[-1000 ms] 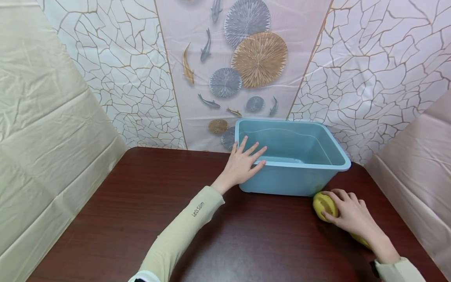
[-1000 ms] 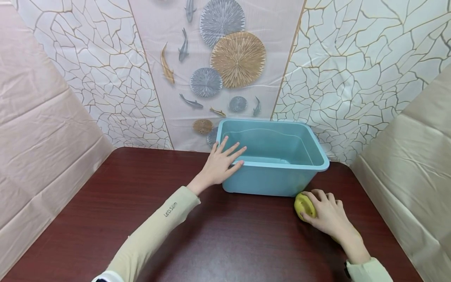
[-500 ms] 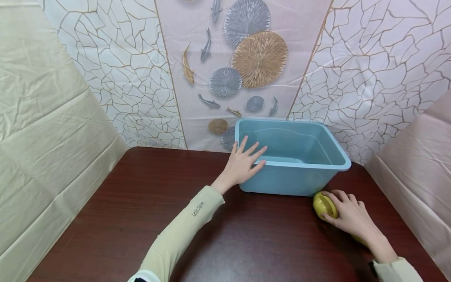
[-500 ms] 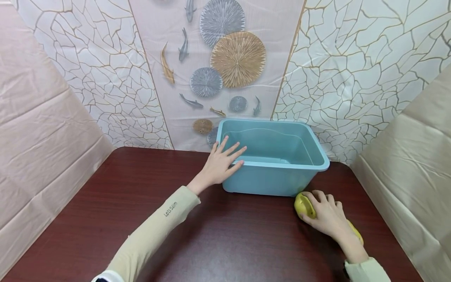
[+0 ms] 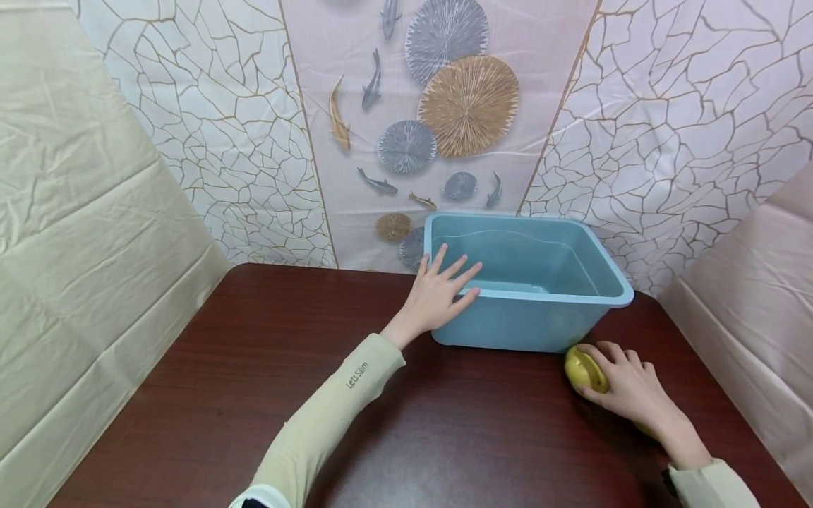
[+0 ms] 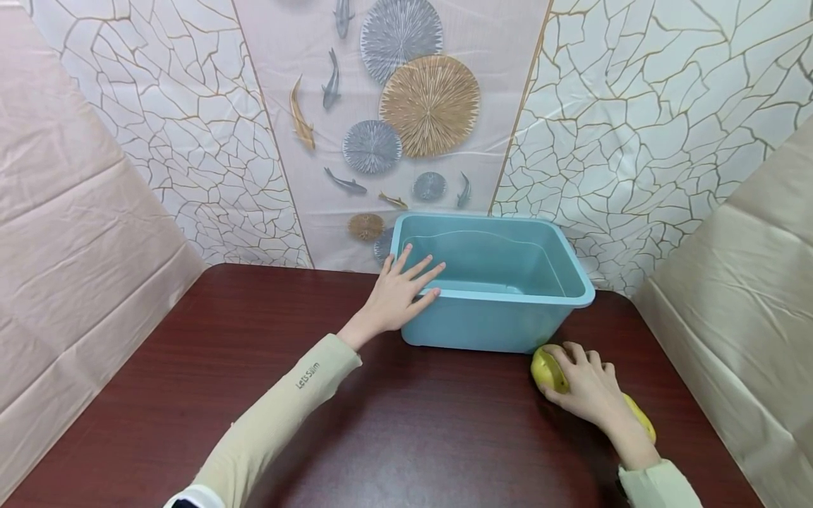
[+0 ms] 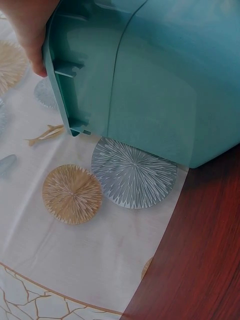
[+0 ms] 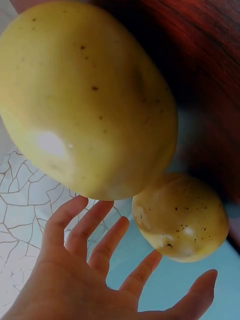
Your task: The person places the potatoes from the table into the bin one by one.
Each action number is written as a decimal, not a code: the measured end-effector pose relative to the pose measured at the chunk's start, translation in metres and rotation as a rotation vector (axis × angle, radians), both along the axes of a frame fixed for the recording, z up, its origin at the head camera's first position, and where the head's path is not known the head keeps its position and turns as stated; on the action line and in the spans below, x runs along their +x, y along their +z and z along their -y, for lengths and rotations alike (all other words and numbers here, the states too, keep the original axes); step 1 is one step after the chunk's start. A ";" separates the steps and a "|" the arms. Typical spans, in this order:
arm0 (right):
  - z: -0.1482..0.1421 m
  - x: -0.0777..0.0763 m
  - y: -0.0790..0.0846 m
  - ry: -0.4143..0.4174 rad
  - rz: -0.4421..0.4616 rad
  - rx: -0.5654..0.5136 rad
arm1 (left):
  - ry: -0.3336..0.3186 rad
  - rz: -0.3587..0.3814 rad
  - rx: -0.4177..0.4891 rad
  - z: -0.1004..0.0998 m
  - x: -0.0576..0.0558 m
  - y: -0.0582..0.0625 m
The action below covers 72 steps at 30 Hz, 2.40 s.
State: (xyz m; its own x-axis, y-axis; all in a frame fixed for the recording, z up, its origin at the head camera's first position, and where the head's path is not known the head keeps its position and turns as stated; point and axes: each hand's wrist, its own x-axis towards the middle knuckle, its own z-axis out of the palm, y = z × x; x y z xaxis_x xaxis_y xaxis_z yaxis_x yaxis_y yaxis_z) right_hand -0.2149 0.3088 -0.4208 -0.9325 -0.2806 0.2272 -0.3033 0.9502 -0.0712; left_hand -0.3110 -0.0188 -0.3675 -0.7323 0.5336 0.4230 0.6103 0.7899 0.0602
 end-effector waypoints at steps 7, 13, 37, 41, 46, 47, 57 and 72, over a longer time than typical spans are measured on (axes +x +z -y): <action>0.000 -0.002 -0.005 -0.002 0.004 0.007 | 0.011 0.019 -0.014 0.000 0.001 0.001; 0.000 -0.003 -0.007 -0.009 0.028 0.003 | 0.016 0.019 -0.028 -0.001 0.000 0.001; 0.002 -0.010 -0.014 0.017 0.073 0.015 | 0.001 0.021 0.002 0.001 0.002 0.001; 0.003 -0.011 -0.015 0.022 0.072 0.014 | 0.000 0.024 0.004 0.001 0.002 0.001; 0.004 -0.012 -0.016 0.022 0.080 0.014 | -0.001 0.028 0.008 0.001 0.002 0.001; 0.004 -0.012 -0.017 0.021 0.084 0.015 | 0.000 0.027 0.006 0.001 0.002 0.001; 0.004 -0.013 -0.019 0.015 0.092 0.030 | 0.013 0.015 -0.016 0.001 0.002 0.002; 0.003 -0.012 -0.020 0.027 0.043 0.030 | 0.011 0.019 -0.013 0.001 0.002 0.001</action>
State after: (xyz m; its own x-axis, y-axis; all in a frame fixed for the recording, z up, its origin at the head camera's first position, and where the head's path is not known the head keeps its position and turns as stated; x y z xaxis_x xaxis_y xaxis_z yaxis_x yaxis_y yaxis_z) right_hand -0.2267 0.3053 -0.4405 -0.9334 -0.3115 0.1780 -0.3257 0.9438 -0.0560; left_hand -0.3092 -0.0193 -0.3662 -0.7461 0.5306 0.4022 0.6003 0.7974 0.0616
